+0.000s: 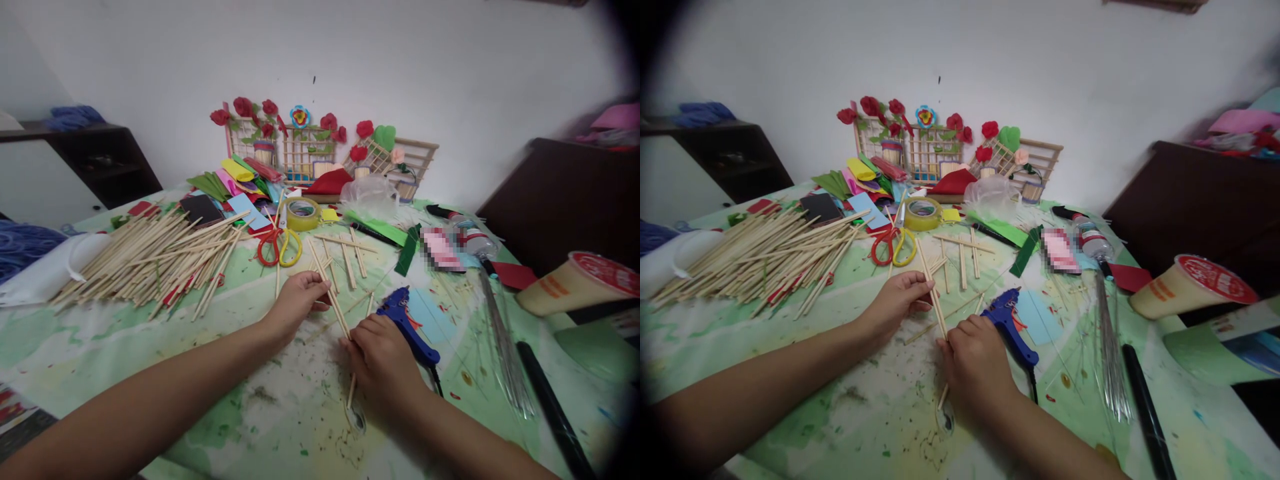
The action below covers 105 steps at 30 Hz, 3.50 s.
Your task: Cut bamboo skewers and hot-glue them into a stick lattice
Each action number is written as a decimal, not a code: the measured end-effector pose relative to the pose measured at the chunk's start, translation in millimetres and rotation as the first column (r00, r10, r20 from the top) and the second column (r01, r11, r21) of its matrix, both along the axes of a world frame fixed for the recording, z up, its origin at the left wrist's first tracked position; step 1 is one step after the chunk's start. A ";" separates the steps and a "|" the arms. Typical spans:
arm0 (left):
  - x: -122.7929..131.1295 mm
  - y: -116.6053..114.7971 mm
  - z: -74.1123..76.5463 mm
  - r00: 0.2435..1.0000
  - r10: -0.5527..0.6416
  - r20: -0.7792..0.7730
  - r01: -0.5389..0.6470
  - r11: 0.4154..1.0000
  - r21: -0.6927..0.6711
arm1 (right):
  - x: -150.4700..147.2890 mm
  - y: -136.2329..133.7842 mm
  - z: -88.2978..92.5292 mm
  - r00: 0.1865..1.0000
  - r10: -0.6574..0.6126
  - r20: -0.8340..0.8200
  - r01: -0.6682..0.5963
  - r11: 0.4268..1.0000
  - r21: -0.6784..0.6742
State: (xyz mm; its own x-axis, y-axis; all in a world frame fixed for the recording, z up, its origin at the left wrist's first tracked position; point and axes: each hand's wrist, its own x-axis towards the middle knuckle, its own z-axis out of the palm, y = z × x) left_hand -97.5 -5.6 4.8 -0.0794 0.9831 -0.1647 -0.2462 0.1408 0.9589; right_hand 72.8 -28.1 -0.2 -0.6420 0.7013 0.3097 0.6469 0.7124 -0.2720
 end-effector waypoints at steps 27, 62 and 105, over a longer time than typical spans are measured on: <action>0.7 0.6 2.2 0.990 0.008 -0.139 0.000 0.998 0.060 | 1.2 2.1 -5.7 0.988 -0.039 -0.151 0.010 0.982 -0.188; -4.5 -0.7 11.7 0.923 -0.008 0.386 -0.051 0.989 0.140 | 1.6 3.3 -11.7 0.819 -0.054 -0.571 -0.128 0.953 -0.275; 2.4 -1.5 -0.9 0.976 -0.154 0.154 0.145 0.987 0.066 | 0.3 0.4 -13.7 0.817 -0.068 -0.573 -0.113 0.955 -0.275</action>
